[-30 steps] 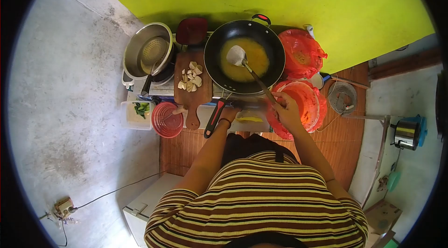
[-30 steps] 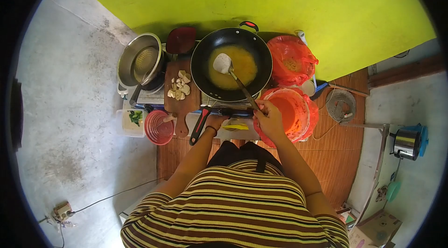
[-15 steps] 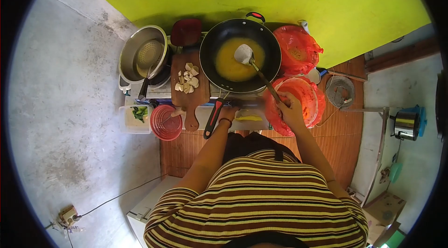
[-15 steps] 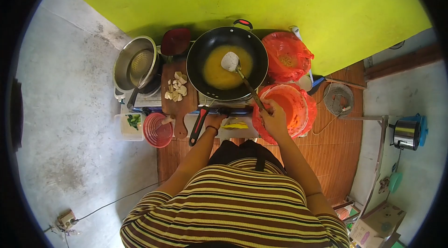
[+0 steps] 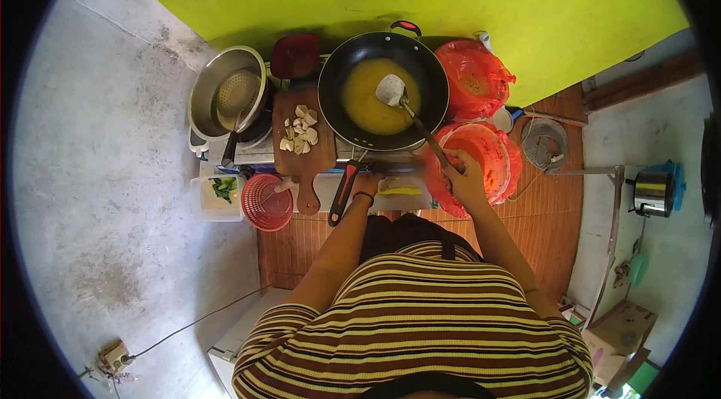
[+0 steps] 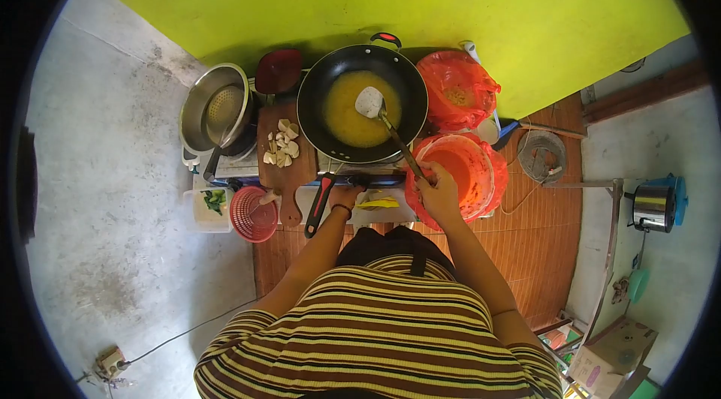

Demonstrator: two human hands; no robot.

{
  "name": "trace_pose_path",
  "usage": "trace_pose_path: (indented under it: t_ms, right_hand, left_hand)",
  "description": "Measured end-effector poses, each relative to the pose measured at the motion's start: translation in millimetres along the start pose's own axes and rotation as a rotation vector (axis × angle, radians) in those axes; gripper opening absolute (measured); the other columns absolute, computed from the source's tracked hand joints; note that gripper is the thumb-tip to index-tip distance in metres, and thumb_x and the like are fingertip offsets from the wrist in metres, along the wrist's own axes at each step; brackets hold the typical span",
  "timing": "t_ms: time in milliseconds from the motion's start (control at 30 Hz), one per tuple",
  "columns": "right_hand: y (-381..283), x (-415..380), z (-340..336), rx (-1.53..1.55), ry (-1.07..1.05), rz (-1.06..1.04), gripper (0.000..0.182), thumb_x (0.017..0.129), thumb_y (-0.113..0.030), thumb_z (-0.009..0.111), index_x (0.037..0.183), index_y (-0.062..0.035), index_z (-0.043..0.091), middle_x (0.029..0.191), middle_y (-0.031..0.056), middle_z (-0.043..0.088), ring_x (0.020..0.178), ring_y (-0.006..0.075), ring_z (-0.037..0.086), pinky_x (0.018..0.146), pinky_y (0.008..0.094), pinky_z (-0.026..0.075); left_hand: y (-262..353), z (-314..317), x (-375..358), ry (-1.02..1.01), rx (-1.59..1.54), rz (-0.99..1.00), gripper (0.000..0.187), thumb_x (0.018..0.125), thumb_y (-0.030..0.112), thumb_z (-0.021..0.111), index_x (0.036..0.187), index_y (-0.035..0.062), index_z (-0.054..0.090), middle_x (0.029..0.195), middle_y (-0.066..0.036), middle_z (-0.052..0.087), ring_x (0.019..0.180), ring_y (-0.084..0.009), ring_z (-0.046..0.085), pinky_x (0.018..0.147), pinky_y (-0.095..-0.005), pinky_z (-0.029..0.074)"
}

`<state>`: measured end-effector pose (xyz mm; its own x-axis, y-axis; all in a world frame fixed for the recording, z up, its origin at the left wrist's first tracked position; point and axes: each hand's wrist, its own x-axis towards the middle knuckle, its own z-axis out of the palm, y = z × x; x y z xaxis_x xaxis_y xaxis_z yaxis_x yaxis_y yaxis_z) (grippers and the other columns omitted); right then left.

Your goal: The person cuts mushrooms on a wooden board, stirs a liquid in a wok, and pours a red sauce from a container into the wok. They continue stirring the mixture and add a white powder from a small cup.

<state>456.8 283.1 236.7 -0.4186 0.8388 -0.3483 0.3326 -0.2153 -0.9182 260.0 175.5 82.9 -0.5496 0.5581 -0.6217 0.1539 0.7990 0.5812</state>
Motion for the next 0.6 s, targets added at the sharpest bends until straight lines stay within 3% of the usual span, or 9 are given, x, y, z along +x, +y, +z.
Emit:
trace_pose_path:
  t_ms: [167, 267, 600]
  right_hand:
    - [5, 2, 1, 0.031, 0.011, -0.004, 0.031, 0.083, -0.003, 0.055, 0.114, -0.002, 0.054, 0.064, 0.0053, 0.059, 0.048, 0.0068, 0.05, 0.044, 0.0215, 0.038]
    - [5, 2, 1, 0.041, 0.017, 0.006, 0.031, 0.084, -0.002, 0.055, 0.114, -0.0023, 0.055, 0.065, 0.0055, 0.06, 0.048, 0.0068, 0.05, 0.044, 0.0213, 0.038]
    - [-3, -3, 0, 0.024, 0.027, 0.017, 0.029, 0.084, -0.003, 0.054, 0.113, -0.0017, 0.055, 0.065, 0.0048, 0.059, 0.049, 0.0066, 0.05, 0.044, 0.0212, 0.037]
  left_hand:
    - [-3, 1, 3, -0.019, -0.007, -0.022, 0.045, 0.066, 0.042, 0.067, 0.087, 0.0028, 0.069, 0.087, -0.019, 0.066, 0.082, -0.0314, 0.065, 0.074, -0.0404, 0.048]
    - [-20, 17, 17, 0.12, -0.081, 0.06, 0.045, 0.057, 0.043, 0.075, 0.065, 0.0002, 0.067, 0.062, -0.015, 0.063, 0.058, -0.0273, 0.061, 0.059, -0.038, 0.047]
    - [-11, 10, 7, 0.106, -0.091, 0.057, 0.045, 0.058, 0.044, 0.074, 0.068, -0.0002, 0.067, 0.066, -0.018, 0.063, 0.062, -0.029, 0.062, 0.062, -0.0386, 0.047]
